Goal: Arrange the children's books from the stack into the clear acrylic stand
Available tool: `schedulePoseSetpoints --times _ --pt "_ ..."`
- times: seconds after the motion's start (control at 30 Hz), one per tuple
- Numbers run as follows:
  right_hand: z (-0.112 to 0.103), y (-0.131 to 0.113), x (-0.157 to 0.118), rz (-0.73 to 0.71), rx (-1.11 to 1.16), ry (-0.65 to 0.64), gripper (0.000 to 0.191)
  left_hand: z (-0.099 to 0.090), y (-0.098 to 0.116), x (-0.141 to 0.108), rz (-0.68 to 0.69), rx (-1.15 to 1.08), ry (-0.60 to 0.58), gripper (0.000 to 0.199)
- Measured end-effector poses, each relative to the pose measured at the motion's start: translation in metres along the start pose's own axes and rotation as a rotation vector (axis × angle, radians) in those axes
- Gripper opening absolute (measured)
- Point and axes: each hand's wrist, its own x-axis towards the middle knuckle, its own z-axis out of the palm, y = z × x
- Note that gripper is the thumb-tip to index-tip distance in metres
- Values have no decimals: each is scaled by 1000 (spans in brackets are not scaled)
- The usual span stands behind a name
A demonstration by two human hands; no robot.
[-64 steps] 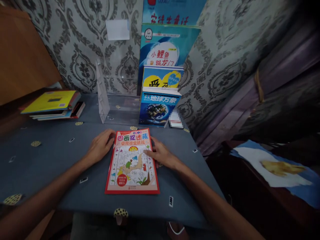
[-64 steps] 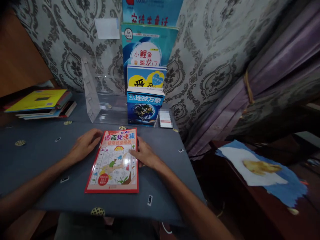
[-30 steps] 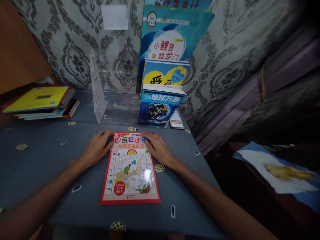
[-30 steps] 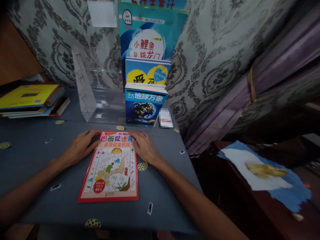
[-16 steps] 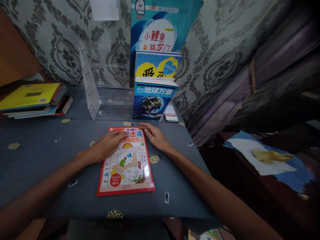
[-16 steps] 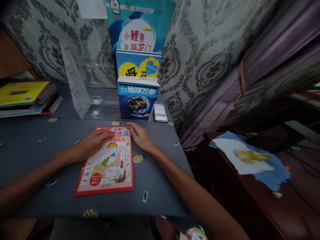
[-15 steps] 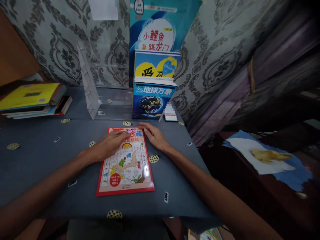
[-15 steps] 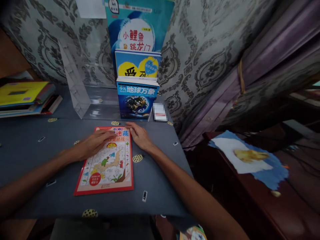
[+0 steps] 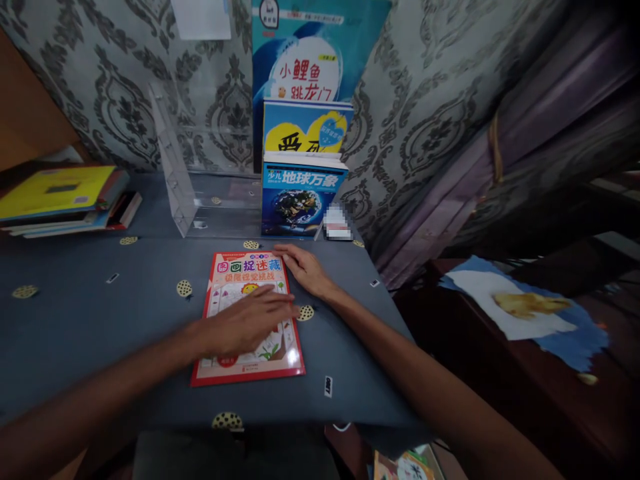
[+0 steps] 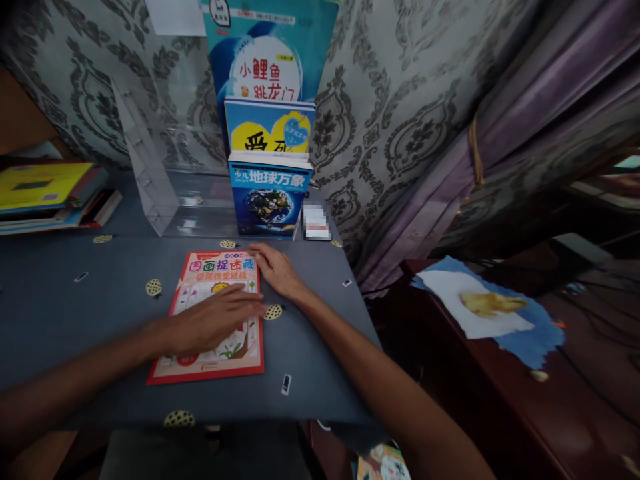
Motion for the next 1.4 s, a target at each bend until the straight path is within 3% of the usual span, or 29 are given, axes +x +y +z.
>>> schedulePoseSetpoints --times 0.1,0.2,0.43,0.6,0.73,0.83,1.1,1.27,1.4 --pt "1 -1 -1 4 0 -5 35 4 15 -3 54 -30 -40 60" --pt "2 -1 -2 4 -33 3 35 3 10 -3 -9 -20 8 48" --pt "3 -1 -4 -7 -140 -16 34 -16 -50 -29 -398 -21 255 44" --pt "13 -30 -13 -150 -330 -30 35 -18 -83 -57 -554 4 376 46" --pt "31 -63 -23 -406 -239 -247 38 -19 -85 -62 -566 41 381 44" --pt "40 -70 -26 -438 -228 -340 38 -20 -83 -61 -570 58 376 40" --pt "19 -42 -20 -170 -359 -67 33 -19 -84 -61 -551 92 381 39" --pt "19 -37 -21 -97 -267 -16 30 -24 -71 -63 -442 249 400 31" --pt "19 -34 -20 -87 -192 -6 28 -27 -52 -63 -319 214 437 28"
